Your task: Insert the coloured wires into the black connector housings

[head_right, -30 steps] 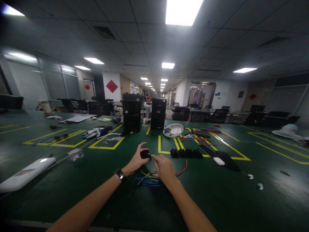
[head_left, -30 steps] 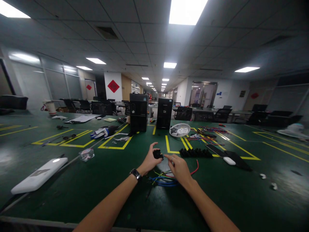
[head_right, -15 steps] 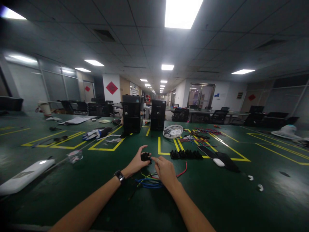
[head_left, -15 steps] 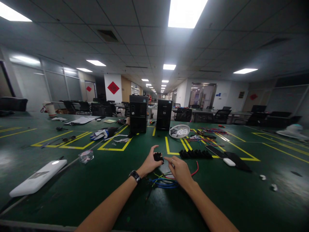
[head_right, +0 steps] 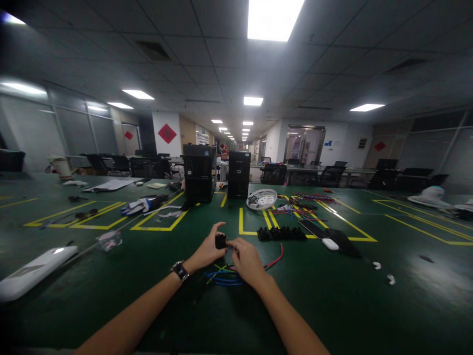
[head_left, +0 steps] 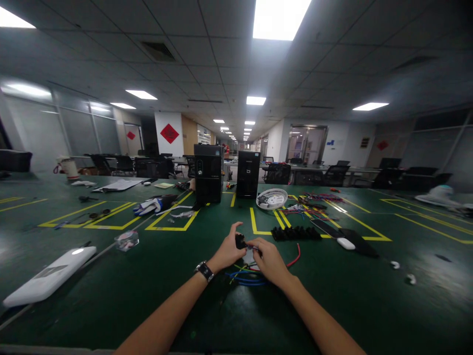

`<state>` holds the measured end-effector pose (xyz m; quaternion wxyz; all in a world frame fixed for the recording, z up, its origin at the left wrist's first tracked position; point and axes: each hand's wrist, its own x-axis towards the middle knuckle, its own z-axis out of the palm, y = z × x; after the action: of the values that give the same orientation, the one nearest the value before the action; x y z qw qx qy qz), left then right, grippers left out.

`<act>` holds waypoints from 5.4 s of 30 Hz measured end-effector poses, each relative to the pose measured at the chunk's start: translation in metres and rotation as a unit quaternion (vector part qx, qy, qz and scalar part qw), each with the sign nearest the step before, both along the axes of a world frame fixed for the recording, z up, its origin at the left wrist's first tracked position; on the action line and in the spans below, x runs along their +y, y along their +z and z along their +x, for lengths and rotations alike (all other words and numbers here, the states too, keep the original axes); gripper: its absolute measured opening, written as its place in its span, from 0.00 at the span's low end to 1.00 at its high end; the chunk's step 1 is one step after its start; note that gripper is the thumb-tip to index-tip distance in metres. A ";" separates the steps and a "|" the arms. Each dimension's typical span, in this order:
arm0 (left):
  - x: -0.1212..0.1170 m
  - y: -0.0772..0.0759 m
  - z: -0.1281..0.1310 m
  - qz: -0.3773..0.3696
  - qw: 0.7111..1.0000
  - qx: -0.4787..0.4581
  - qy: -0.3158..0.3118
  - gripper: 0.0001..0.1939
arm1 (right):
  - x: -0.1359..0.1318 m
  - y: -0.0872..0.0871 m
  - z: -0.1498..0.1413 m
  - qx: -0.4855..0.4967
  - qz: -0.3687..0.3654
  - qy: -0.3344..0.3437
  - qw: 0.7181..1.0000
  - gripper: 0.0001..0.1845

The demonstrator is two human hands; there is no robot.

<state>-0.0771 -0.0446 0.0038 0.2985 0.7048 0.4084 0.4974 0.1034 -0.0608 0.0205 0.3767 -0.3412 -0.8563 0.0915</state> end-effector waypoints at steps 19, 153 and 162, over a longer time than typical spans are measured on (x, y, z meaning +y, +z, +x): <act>-0.007 0.021 0.023 -0.108 0.897 -0.422 0.069 0.28 | -0.007 -0.007 -0.024 0.194 -0.190 0.066 0.960 0.19; -0.040 0.003 0.044 -0.219 0.813 -0.501 -0.201 0.16 | -0.031 -0.014 -0.003 0.340 -0.382 0.000 0.860 0.22; -0.043 0.005 0.046 -0.194 0.808 -0.519 -0.202 0.18 | -0.031 -0.015 -0.004 0.320 -0.389 -0.008 0.864 0.21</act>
<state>-0.0307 -0.0873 0.0085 0.6903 0.3354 0.1295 0.6279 0.0998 -0.0922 0.0051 0.4673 -0.4192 -0.5808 0.5182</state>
